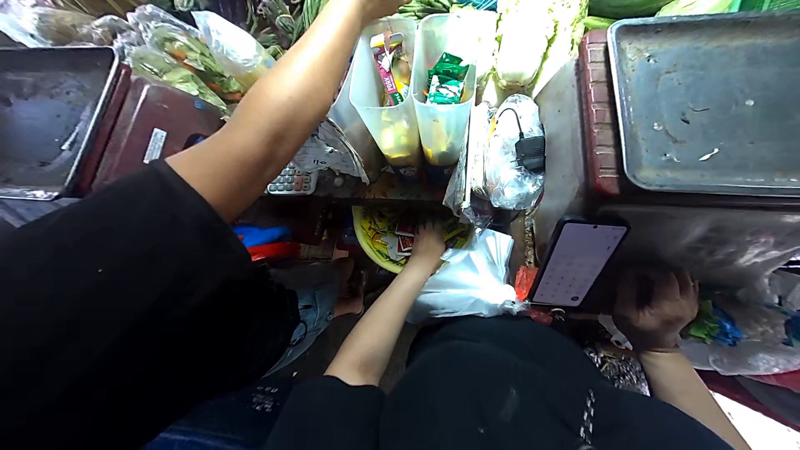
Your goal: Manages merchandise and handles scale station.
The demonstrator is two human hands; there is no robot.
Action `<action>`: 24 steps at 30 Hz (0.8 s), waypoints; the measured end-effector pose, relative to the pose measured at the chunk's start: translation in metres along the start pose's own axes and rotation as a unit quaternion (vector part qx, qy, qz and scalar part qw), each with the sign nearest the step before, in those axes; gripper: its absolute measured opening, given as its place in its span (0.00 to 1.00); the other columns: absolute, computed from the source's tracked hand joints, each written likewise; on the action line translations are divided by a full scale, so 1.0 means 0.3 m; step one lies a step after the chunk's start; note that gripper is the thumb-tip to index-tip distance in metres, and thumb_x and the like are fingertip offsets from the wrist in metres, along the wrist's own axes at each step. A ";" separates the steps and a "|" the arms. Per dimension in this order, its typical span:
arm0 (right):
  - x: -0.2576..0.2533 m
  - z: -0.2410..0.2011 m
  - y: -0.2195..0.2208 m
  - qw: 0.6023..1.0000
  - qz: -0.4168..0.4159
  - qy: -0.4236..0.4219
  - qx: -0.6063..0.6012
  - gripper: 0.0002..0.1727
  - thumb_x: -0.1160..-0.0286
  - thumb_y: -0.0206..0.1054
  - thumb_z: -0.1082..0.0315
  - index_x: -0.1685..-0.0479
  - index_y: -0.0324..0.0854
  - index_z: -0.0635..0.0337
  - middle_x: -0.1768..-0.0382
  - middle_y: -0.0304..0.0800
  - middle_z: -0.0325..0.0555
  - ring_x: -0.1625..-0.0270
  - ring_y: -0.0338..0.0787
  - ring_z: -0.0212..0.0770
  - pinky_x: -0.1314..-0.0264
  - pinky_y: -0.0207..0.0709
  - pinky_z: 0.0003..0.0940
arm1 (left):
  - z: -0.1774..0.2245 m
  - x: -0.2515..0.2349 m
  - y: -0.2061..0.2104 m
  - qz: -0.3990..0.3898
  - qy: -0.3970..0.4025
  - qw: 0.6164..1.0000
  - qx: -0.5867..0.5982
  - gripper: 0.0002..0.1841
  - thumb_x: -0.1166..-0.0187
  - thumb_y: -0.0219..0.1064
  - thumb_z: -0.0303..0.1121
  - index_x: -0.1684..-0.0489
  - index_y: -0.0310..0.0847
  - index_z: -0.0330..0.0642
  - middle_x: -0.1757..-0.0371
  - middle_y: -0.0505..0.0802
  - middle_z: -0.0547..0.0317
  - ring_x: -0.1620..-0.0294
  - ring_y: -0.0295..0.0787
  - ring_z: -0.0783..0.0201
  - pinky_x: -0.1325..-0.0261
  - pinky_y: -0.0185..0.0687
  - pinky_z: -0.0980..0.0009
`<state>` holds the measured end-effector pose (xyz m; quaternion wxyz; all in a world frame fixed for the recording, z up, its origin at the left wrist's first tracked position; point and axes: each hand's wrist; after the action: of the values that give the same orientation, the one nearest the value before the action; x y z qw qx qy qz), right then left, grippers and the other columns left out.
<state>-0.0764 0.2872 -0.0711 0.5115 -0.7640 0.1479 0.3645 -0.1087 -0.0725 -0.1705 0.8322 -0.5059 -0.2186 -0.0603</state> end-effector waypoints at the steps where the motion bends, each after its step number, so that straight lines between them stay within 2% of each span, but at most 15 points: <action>1: 0.002 0.001 0.000 1.000 0.001 0.001 0.001 0.18 0.17 0.57 0.59 0.66 0.82 0.65 0.68 0.86 0.63 0.57 0.86 0.59 0.44 0.74 0.47 | -0.006 -0.006 0.004 0.009 -0.003 1.000 0.010 0.34 0.23 0.69 0.32 0.14 0.65 0.36 0.11 0.65 0.34 0.11 0.61 0.36 0.16 0.64 0.41; 3: 0.007 0.006 0.000 1.000 0.002 0.005 -0.001 0.18 0.18 0.58 0.59 0.66 0.83 0.65 0.68 0.86 0.62 0.56 0.86 0.59 0.44 0.74 0.47 | -0.017 -0.013 0.007 0.024 0.005 1.000 0.018 0.33 0.24 0.70 0.33 0.15 0.68 0.41 0.13 0.68 0.34 0.14 0.65 0.36 0.18 0.69 0.42; 5: 0.007 0.008 0.000 1.000 -0.003 0.007 -0.004 0.17 0.18 0.58 0.59 0.66 0.83 0.64 0.68 0.86 0.62 0.56 0.86 0.58 0.44 0.74 0.47 | -0.030 -0.027 0.007 0.047 0.017 0.999 0.012 0.26 0.22 0.67 0.30 0.22 0.77 0.42 0.19 0.76 0.36 0.18 0.71 0.36 0.21 0.71 0.41; 8: 0.004 0.002 -0.001 1.000 -0.007 0.007 -0.005 0.18 0.17 0.58 0.59 0.65 0.83 0.65 0.67 0.86 0.62 0.56 0.86 0.59 0.44 0.73 0.47 | -0.028 -0.031 -0.023 0.073 0.043 0.995 -0.049 0.16 0.21 0.62 0.24 0.38 0.86 0.34 0.30 0.85 0.36 0.24 0.76 0.35 0.25 0.70 0.36; 10: 0.002 0.000 -0.002 1.000 -0.002 0.009 -0.002 0.18 0.18 0.57 0.59 0.66 0.83 0.64 0.68 0.86 0.62 0.57 0.86 0.58 0.44 0.74 0.47 | 0.018 0.001 -0.064 0.034 0.026 0.993 -0.110 0.16 0.23 0.65 0.23 0.40 0.86 0.31 0.26 0.83 0.37 0.21 0.73 0.36 0.22 0.65 0.34; 11: 0.003 0.000 -0.002 1.000 -0.001 0.010 -0.003 0.18 0.18 0.57 0.59 0.66 0.83 0.64 0.68 0.86 0.61 0.57 0.86 0.58 0.44 0.73 0.46 | 0.049 0.026 -0.081 -0.008 0.004 0.991 -0.131 0.16 0.23 0.65 0.24 0.38 0.85 0.29 0.22 0.80 0.37 0.19 0.70 0.36 0.20 0.62 0.32; 13: 0.004 0.001 -0.003 1.000 -0.004 0.009 -0.004 0.18 0.18 0.58 0.59 0.66 0.83 0.64 0.68 0.86 0.61 0.57 0.86 0.58 0.43 0.73 0.46 | 0.093 0.066 -0.093 -0.078 -0.028 0.985 -0.153 0.17 0.19 0.62 0.27 0.37 0.83 0.26 0.20 0.76 0.33 0.21 0.72 0.33 0.24 0.67 0.33; 16: 0.008 0.004 0.003 1.000 -0.003 0.005 -0.003 0.18 0.18 0.58 0.59 0.66 0.83 0.64 0.68 0.86 0.61 0.57 0.86 0.58 0.44 0.73 0.46 | 0.094 0.072 -0.096 -0.107 -0.021 0.984 -0.139 0.21 0.20 0.65 0.31 0.32 0.80 0.26 0.21 0.75 0.30 0.21 0.72 0.31 0.26 0.69 0.32; 18: 0.009 0.003 0.000 1.000 -0.003 0.005 -0.002 0.18 0.18 0.58 0.59 0.66 0.83 0.64 0.68 0.85 0.62 0.57 0.86 0.58 0.44 0.73 0.46 | 0.086 0.068 -0.115 -0.128 0.004 0.984 -0.124 0.32 0.23 0.70 0.33 0.20 0.69 0.28 0.18 0.73 0.29 0.16 0.65 0.31 0.21 0.61 0.30; 19: 0.007 0.001 -0.001 1.000 -0.005 0.006 -0.001 0.18 0.18 0.57 0.59 0.66 0.83 0.64 0.68 0.86 0.62 0.57 0.86 0.58 0.43 0.73 0.46 | 0.094 0.073 -0.144 -0.165 0.012 0.980 -0.112 0.37 0.25 0.72 0.33 0.16 0.63 0.29 0.16 0.69 0.28 0.13 0.59 0.31 0.18 0.53 0.28; 20: 0.005 -0.001 -0.001 1.000 -0.006 0.006 -0.003 0.18 0.17 0.57 0.59 0.66 0.83 0.64 0.68 0.85 0.62 0.57 0.86 0.58 0.43 0.73 0.46 | 0.108 0.084 -0.186 -0.212 0.022 0.973 -0.094 0.37 0.25 0.72 0.32 0.15 0.63 0.28 0.16 0.69 0.27 0.12 0.57 0.31 0.17 0.47 0.26; 21: 0.004 -0.002 -0.001 1.000 -0.005 0.006 -0.003 0.18 0.17 0.57 0.59 0.66 0.83 0.65 0.68 0.85 0.62 0.57 0.86 0.58 0.43 0.73 0.46 | 0.122 0.098 -0.227 -0.248 0.038 0.965 -0.081 0.30 0.23 0.71 0.33 0.23 0.72 0.28 0.22 0.77 0.29 0.16 0.65 0.32 0.20 0.51 0.25; 22: 0.005 -0.001 -0.001 1.000 -0.003 0.005 -0.005 0.18 0.17 0.57 0.59 0.67 0.83 0.65 0.69 0.85 0.61 0.58 0.86 0.58 0.44 0.73 0.45 | 0.131 0.108 -0.259 -0.278 0.056 0.956 -0.076 0.21 0.21 0.68 0.33 0.33 0.80 0.30 0.31 0.84 0.32 0.24 0.75 0.34 0.27 0.63 0.28; 23: 0.006 0.000 0.000 1.000 -0.002 0.005 -0.005 0.18 0.18 0.58 0.58 0.67 0.83 0.64 0.69 0.85 0.60 0.58 0.85 0.57 0.44 0.73 0.45 | 0.134 0.114 -0.283 -0.297 0.071 0.950 -0.068 0.16 0.20 0.65 0.32 0.42 0.84 0.30 0.39 0.88 0.33 0.33 0.82 0.36 0.36 0.71 0.31; 24: 0.006 0.000 0.001 1.000 -0.001 0.004 -0.005 0.18 0.18 0.58 0.58 0.67 0.83 0.64 0.69 0.85 0.60 0.58 0.85 0.57 0.44 0.73 0.45 | 0.132 0.117 -0.301 -0.305 0.073 0.948 -0.060 0.14 0.18 0.61 0.31 0.45 0.84 0.29 0.43 0.89 0.33 0.37 0.84 0.37 0.39 0.73 0.33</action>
<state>-0.0753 0.2873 -0.0724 0.5077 -0.7680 0.1470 0.3616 -0.1183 -0.0773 -0.0665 0.7563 -0.4580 -0.2966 -0.3608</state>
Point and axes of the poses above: each hand's wrist, its own x-axis away from the middle knuckle, its own y-axis out of the palm, z = x × y
